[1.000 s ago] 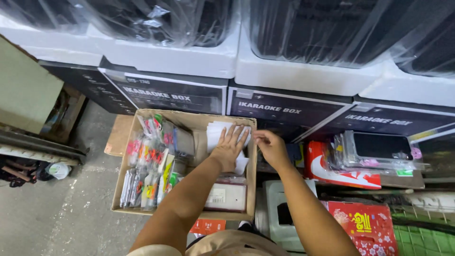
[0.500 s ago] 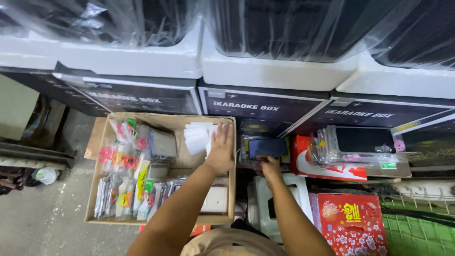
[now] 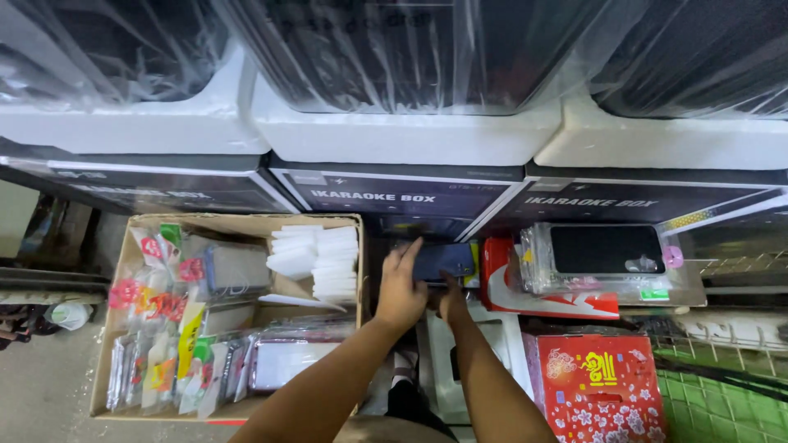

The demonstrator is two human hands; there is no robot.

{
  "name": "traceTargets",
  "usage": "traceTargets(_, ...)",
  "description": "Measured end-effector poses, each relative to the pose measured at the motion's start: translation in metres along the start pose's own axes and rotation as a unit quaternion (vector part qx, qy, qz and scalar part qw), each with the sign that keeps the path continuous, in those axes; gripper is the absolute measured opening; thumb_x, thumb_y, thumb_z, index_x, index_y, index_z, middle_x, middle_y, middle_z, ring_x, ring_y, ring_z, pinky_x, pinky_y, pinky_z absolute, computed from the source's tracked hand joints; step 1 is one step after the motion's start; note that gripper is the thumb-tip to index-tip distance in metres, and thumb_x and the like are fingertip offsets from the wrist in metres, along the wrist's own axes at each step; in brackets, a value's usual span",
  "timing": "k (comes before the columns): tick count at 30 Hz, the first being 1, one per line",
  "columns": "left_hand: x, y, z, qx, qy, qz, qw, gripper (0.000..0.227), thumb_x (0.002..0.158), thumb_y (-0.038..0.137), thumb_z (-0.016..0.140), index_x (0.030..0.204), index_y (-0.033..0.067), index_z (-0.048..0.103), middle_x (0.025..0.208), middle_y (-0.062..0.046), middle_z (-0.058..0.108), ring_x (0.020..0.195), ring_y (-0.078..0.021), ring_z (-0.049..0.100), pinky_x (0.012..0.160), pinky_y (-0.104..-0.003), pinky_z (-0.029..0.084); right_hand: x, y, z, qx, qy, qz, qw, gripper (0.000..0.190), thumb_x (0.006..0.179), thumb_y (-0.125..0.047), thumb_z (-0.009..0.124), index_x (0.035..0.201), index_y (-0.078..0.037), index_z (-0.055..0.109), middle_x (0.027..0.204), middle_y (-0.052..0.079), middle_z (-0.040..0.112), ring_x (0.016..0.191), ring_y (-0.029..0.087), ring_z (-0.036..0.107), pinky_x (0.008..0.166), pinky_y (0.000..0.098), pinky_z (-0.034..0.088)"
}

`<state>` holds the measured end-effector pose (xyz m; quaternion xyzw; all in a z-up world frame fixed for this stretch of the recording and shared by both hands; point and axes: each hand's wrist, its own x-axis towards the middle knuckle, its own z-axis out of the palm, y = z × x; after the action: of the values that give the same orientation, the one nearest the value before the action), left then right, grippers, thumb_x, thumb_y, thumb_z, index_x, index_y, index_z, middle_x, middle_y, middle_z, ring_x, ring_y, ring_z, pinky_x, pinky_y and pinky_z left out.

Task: Packing various phone cases into individual plastic sleeves and retail packaging.

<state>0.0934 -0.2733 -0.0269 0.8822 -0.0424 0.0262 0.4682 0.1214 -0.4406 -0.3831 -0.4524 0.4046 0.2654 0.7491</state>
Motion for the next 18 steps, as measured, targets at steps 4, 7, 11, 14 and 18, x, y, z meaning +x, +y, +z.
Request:
traceTargets(4,0.016,-0.164,0.116,-0.067,-0.030,-0.249,0.966,0.074,0.080,-0.002,0.059,0.151,0.0072,0.043,0.146,-0.023,0.052,0.136,-0.0395,0.050,0.115,-0.041,0.042,-0.085,-0.026,0.018,-0.381,0.044,-0.110,0.917,0.086,0.083,-0.007,0.060,0.160,-0.036,0.034,0.107,0.019,0.074,0.090,0.035,0.069,0.079,0.0476,0.058)
traceTargets(7,0.027,-0.240,0.154,0.015,-0.006,-0.385,0.923,0.083,0.080,-0.004,0.062,0.156,0.0067,0.030,0.152,-0.024,0.039,0.138,-0.0422,0.039,0.111,-0.044,0.036,-0.069,-0.016,0.002,-0.483,0.015,-0.331,0.810,0.090,0.076,-0.010,0.075,0.154,-0.026,0.034,0.135,0.018,0.062,0.115,0.032,0.065,0.095,0.0430,0.054)
traceTargets(11,0.036,-0.261,0.162,-0.035,-0.013,-0.362,0.931,0.064,0.086,0.010,0.065,0.147,0.0035,0.046,0.139,-0.020,0.058,0.123,-0.0368,0.057,0.104,-0.043,0.047,-0.062,-0.003,-0.002,-0.552,0.046,-0.218,0.803,0.072,0.089,-0.015,0.066,0.154,-0.027,0.040,0.137,0.015,0.067,0.123,0.034,0.065,0.100,0.0400,0.052)
traceTargets(14,0.049,-0.264,0.165,0.006,-0.102,-0.399,0.911,0.052,0.092,0.024,0.068,0.135,-0.0027,0.060,0.128,-0.022,0.069,0.116,-0.0346,0.067,0.102,-0.042,0.050,-0.096,-0.022,0.012,-0.552,0.051,-0.211,0.805,0.073,0.091,-0.016,0.065,0.157,-0.026,0.035,0.136,0.017,0.066,0.121,0.035,0.066,0.098,0.0408,0.053)
traceTargets(18,0.042,-0.265,0.172,-0.057,-0.023,-0.396,0.916,0.064,0.077,0.013,0.078,0.137,0.0029,0.057,0.129,-0.017,0.063,0.116,-0.0328,0.059,0.099,-0.042,0.047,-0.102,-0.024,0.012,-0.500,-0.001,-0.222,0.837,0.096,0.084,-0.012,0.073,0.161,-0.029,0.017,0.132,0.017,0.065,0.116,0.032,0.066,0.097,0.0384,0.053)
